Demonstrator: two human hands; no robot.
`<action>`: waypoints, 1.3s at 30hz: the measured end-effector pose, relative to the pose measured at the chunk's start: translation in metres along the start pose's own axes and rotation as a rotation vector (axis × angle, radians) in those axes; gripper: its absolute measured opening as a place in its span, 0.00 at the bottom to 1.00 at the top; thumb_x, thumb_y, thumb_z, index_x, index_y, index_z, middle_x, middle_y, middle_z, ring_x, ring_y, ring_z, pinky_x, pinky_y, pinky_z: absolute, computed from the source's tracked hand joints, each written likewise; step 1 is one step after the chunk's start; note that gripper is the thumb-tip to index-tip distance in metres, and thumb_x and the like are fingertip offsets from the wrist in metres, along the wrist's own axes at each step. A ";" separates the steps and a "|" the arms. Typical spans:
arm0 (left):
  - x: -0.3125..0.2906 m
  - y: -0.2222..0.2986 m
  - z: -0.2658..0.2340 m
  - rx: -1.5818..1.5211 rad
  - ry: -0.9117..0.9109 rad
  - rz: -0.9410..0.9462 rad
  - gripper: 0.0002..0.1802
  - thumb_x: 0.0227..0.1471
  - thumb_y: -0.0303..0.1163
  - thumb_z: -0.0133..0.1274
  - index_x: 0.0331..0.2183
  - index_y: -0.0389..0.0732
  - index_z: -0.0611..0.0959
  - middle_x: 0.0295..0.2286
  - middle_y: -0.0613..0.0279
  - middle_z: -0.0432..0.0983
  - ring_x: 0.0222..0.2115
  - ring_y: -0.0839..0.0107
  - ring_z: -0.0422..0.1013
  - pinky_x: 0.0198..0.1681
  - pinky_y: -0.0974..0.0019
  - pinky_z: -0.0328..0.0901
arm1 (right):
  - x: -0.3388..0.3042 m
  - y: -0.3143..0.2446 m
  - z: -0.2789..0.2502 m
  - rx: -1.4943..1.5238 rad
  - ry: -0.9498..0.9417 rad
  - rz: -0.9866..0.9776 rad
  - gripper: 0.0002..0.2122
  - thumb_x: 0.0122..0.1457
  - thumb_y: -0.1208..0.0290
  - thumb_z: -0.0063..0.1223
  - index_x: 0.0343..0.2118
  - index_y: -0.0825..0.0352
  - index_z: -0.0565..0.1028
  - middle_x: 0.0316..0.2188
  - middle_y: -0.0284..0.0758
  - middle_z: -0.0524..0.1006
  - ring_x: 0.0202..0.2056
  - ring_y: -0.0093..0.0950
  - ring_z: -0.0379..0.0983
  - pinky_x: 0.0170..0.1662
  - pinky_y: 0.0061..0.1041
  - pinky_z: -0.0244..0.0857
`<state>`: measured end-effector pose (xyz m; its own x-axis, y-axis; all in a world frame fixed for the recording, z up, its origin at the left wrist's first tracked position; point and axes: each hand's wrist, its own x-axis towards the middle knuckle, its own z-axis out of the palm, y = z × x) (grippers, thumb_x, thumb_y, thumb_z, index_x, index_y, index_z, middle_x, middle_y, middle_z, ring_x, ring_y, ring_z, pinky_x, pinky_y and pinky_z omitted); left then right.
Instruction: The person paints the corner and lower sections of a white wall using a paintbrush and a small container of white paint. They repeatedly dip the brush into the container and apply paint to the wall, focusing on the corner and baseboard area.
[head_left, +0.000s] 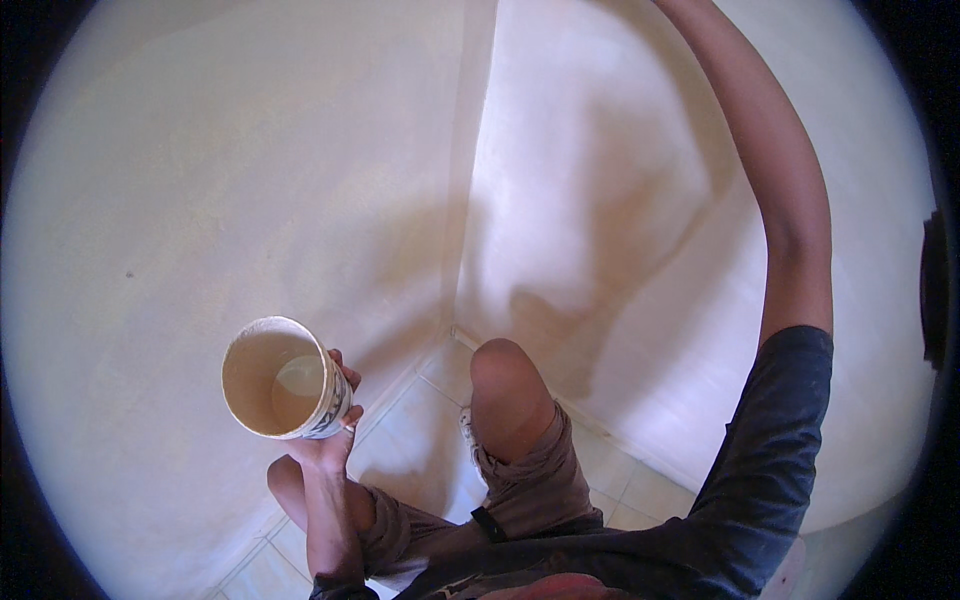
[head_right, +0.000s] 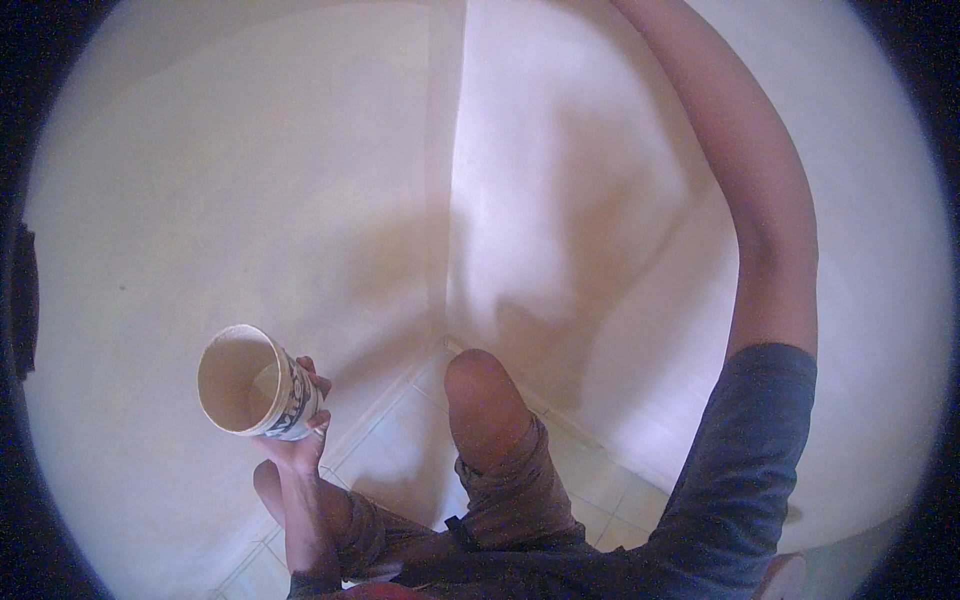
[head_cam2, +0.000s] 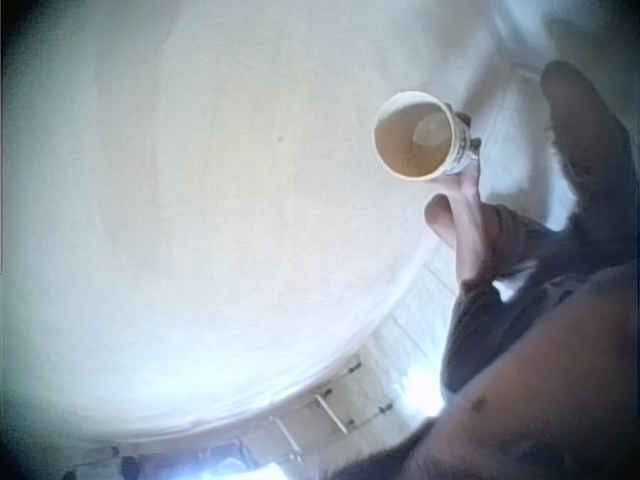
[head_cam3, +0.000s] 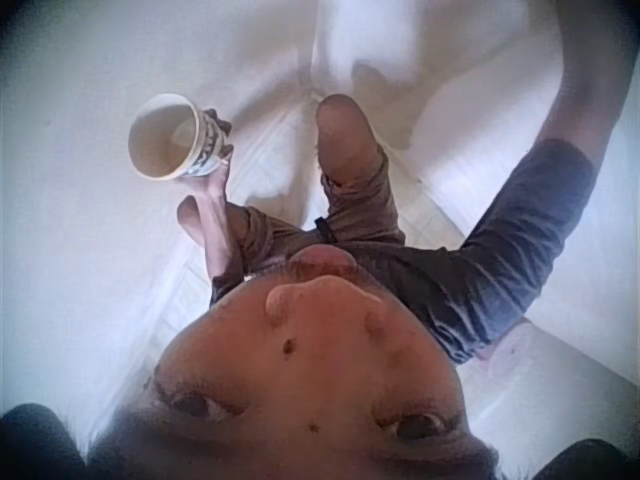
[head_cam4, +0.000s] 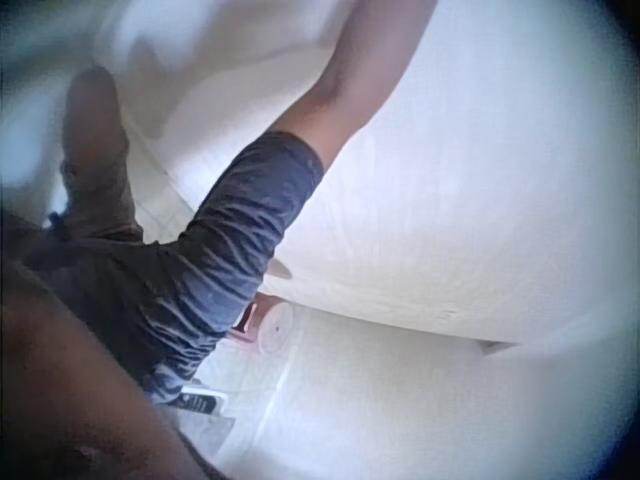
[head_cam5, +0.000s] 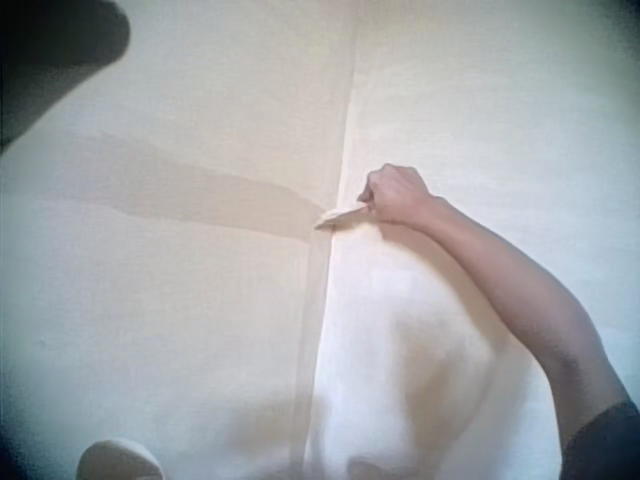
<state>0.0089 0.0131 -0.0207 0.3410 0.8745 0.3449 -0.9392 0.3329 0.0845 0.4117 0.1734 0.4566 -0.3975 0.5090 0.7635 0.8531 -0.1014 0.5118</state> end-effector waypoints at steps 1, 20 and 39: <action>0.000 0.000 0.000 -0.001 -0.002 0.002 0.46 0.53 0.60 0.58 0.64 0.44 0.65 0.59 0.52 0.59 0.58 0.50 0.58 0.37 0.49 0.74 | -0.006 0.008 0.005 0.033 -0.002 0.026 0.08 0.51 0.63 0.62 0.30 0.58 0.87 0.31 0.43 0.84 0.37 0.42 0.82 0.41 0.40 0.76; 0.000 0.000 -0.002 -0.008 -0.010 -0.017 0.43 0.55 0.59 0.56 0.65 0.47 0.65 0.59 0.52 0.58 0.58 0.50 0.58 0.38 0.48 0.75 | 0.020 0.024 0.022 0.016 -0.063 0.039 0.13 0.43 0.60 0.68 0.34 0.54 0.87 0.33 0.39 0.85 0.38 0.38 0.83 0.43 0.38 0.78; -0.003 0.004 -0.014 0.001 -0.019 -0.011 0.41 0.58 0.58 0.52 0.64 0.46 0.65 0.60 0.52 0.58 0.57 0.50 0.59 0.37 0.49 0.75 | 0.063 0.060 -0.017 0.048 -0.358 -0.012 0.18 0.43 0.62 0.67 0.40 0.56 0.87 0.35 0.39 0.86 0.37 0.34 0.83 0.42 0.32 0.76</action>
<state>0.0050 0.0168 -0.0340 0.3506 0.8638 0.3619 -0.9353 0.3424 0.0891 0.4324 0.1851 0.5425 -0.2710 0.7778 0.5670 0.8675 -0.0579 0.4940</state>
